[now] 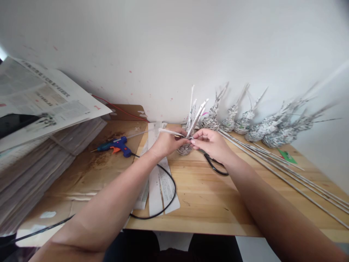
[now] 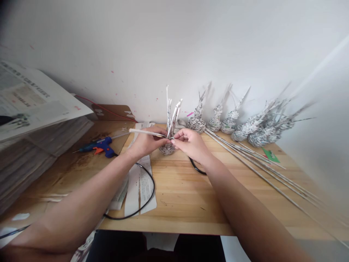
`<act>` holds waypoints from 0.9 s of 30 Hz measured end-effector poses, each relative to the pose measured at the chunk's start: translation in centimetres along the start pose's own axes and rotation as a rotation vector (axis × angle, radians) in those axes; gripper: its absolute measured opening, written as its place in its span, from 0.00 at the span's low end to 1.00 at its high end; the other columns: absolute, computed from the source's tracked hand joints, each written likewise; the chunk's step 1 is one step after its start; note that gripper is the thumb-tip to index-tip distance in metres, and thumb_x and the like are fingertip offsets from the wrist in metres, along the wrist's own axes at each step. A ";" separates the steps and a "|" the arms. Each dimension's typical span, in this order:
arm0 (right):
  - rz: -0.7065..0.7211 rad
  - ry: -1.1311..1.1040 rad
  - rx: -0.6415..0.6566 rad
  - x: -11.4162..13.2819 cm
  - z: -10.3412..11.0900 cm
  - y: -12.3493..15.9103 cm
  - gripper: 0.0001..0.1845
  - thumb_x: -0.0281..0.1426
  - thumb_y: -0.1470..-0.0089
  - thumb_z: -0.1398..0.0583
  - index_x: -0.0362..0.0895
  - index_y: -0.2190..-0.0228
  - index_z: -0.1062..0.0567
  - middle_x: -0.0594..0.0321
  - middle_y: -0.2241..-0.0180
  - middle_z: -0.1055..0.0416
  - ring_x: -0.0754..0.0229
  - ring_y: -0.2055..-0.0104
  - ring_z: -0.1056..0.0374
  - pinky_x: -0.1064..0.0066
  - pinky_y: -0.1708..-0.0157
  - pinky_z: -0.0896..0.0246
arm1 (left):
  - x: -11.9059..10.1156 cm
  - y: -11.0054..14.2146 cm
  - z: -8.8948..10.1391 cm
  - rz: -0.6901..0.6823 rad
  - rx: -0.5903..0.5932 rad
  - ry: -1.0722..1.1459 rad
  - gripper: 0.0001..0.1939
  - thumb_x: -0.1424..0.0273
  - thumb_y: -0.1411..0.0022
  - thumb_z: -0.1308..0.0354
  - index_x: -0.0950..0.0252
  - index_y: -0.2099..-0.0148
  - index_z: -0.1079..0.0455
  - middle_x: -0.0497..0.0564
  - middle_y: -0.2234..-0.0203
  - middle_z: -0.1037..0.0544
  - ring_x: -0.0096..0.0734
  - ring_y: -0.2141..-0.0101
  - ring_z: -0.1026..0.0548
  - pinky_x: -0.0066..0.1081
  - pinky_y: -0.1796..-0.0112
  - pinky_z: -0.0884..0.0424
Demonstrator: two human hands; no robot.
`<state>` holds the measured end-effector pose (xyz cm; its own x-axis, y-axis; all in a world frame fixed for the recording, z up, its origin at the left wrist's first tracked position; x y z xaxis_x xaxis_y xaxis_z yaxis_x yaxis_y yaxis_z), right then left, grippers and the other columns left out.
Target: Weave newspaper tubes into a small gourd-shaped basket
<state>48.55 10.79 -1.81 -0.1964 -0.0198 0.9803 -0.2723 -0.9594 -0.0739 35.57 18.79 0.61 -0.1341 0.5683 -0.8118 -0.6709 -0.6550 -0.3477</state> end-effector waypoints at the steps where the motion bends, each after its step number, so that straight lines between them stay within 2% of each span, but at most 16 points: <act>1: 0.071 0.093 -0.013 0.5 0.1 0.1 0.13 0.36 0.51 0.29 0.45 0.67 0.24 0.60 0.69 0.20 0.58 0.66 0.23 0.65 0.62 0.27 | -0.4 0.0 0.4 -0.017 -0.016 -0.050 0.06 0.70 0.45 0.30 0.66 0.65 0.20 0.51 0.70 0.17 0.32 0.68 0.23 0.29 0.65 0.28; 4: 0.236 0.276 -0.052 1.7 0.3 0.3 0.08 0.35 0.45 0.33 0.46 0.64 0.24 0.60 0.67 0.19 0.56 0.64 0.22 0.64 0.59 0.28 | -1.2 0.0 0.9 -0.073 -0.028 -0.120 0.05 0.71 0.45 0.29 0.66 0.66 0.19 0.51 0.71 0.17 0.31 0.69 0.24 0.28 0.66 0.30; 7: 0.370 0.325 -0.061 2.4 0.4 0.4 0.06 0.32 0.43 0.35 0.46 0.62 0.22 0.60 0.65 0.17 0.56 0.62 0.21 0.65 0.58 0.27 | -1.4 0.0 0.8 -0.117 -0.020 -0.144 0.04 0.71 0.44 0.29 0.66 0.65 0.19 0.51 0.71 0.17 0.31 0.69 0.23 0.28 0.65 0.30; 11: 0.551 0.452 -0.104 3.3 0.6 0.7 0.06 0.29 0.41 0.37 0.46 0.62 0.19 0.60 0.63 0.16 0.57 0.63 0.21 0.67 0.61 0.27 | -1.6 0.0 0.5 -0.199 -0.009 -0.133 0.03 0.73 0.44 0.29 0.65 0.65 0.18 0.51 0.68 0.16 0.31 0.67 0.22 0.28 0.62 0.29; 14: 0.650 0.549 -0.122 3.8 0.5 1.1 0.07 0.28 0.39 0.38 0.47 0.62 0.17 0.60 0.62 0.16 0.57 0.62 0.21 0.66 0.59 0.28 | -1.6 0.0 0.4 -0.230 -0.011 -0.114 0.03 0.75 0.45 0.28 0.65 0.66 0.18 0.51 0.68 0.16 0.31 0.66 0.21 0.27 0.61 0.28; 18: 0.750 0.681 -0.083 4.7 -0.2 1.8 0.10 0.25 0.37 0.40 0.46 0.60 0.17 0.59 0.62 0.17 0.56 0.60 0.21 0.66 0.57 0.28 | -1.6 0.0 0.4 -0.224 -0.008 -0.087 0.05 0.76 0.46 0.28 0.65 0.66 0.18 0.51 0.67 0.15 0.30 0.66 0.21 0.26 0.62 0.28; 21: 0.798 0.776 -0.029 5.3 -0.9 2.3 0.12 0.24 0.35 0.42 0.45 0.58 0.18 0.56 0.60 0.19 0.56 0.58 0.22 0.66 0.55 0.28 | -1.4 0.0 0.3 -0.174 -0.006 -0.080 0.05 0.76 0.47 0.27 0.65 0.67 0.19 0.49 0.70 0.16 0.29 0.68 0.22 0.26 0.64 0.30; 27: 0.808 0.925 0.018 5.7 -1.5 2.5 0.10 0.26 0.35 0.41 0.44 0.56 0.19 0.54 0.59 0.21 0.54 0.56 0.23 0.64 0.53 0.28 | -0.8 0.0 0.3 -0.073 -0.005 -0.087 0.05 0.73 0.47 0.27 0.66 0.67 0.20 0.46 0.75 0.19 0.27 0.73 0.26 0.25 0.69 0.34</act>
<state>45.30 8.71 3.29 -0.8988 -0.4101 0.1548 0.2489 -0.7681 -0.5899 35.43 18.50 1.41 -0.1479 0.6551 -0.7410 -0.6774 -0.6130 -0.4067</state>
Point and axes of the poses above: each hand's wrist, its own y-axis away from the middle knuckle, its own z-axis out of the back of the hand, x = y × z, the point moved 9 cm from there along -y, towards the middle knuckle
